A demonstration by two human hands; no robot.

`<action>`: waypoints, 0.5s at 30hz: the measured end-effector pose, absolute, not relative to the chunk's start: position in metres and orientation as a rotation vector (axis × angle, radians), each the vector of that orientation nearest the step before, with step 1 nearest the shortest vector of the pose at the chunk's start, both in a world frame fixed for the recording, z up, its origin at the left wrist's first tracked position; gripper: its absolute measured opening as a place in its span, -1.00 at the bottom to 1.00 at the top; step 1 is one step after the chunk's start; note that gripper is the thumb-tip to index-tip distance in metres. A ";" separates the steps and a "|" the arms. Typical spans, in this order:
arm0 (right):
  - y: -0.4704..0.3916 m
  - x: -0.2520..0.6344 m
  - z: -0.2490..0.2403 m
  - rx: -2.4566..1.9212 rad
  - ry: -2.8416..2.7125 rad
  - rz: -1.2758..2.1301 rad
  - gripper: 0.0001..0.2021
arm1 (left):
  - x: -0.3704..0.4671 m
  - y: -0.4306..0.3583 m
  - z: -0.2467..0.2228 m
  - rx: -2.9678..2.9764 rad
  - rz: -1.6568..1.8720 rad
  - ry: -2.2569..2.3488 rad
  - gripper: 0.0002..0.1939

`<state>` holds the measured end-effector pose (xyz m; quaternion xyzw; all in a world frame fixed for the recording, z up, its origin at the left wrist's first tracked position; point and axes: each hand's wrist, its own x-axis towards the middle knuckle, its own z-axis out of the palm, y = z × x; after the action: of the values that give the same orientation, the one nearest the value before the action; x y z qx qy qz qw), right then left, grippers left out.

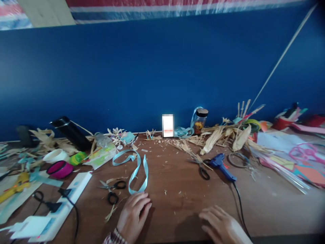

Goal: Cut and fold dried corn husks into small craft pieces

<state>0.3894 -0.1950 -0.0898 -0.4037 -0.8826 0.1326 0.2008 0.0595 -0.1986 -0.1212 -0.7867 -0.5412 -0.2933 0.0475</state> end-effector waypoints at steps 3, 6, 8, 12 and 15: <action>-0.198 0.382 -0.101 -1.181 -2.398 0.369 -0.82 | 0.060 -0.203 -0.125 -2.428 -0.843 -1.599 -0.89; -0.199 0.378 -0.116 -1.154 -2.373 0.335 -0.80 | 0.063 -0.207 -0.127 -2.416 -0.800 -1.600 -0.88; -0.200 0.377 -0.126 -1.103 -2.349 0.315 -0.77 | 0.066 -0.209 -0.127 -2.400 -0.799 -1.612 -0.87; -0.202 0.377 -0.138 -0.994 -2.294 0.235 -0.75 | 0.071 -0.211 -0.127 -2.398 -0.838 -1.647 -0.87; -0.201 0.378 -0.139 -0.944 -2.300 0.216 -0.75 | 0.074 -0.213 -0.125 -2.382 -0.860 -1.681 -0.88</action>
<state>0.3782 -0.2009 -0.1393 -0.3587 -0.8741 0.0821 0.3172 0.0742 -0.2125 -0.1255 -0.7825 -0.5524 -0.2826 0.0509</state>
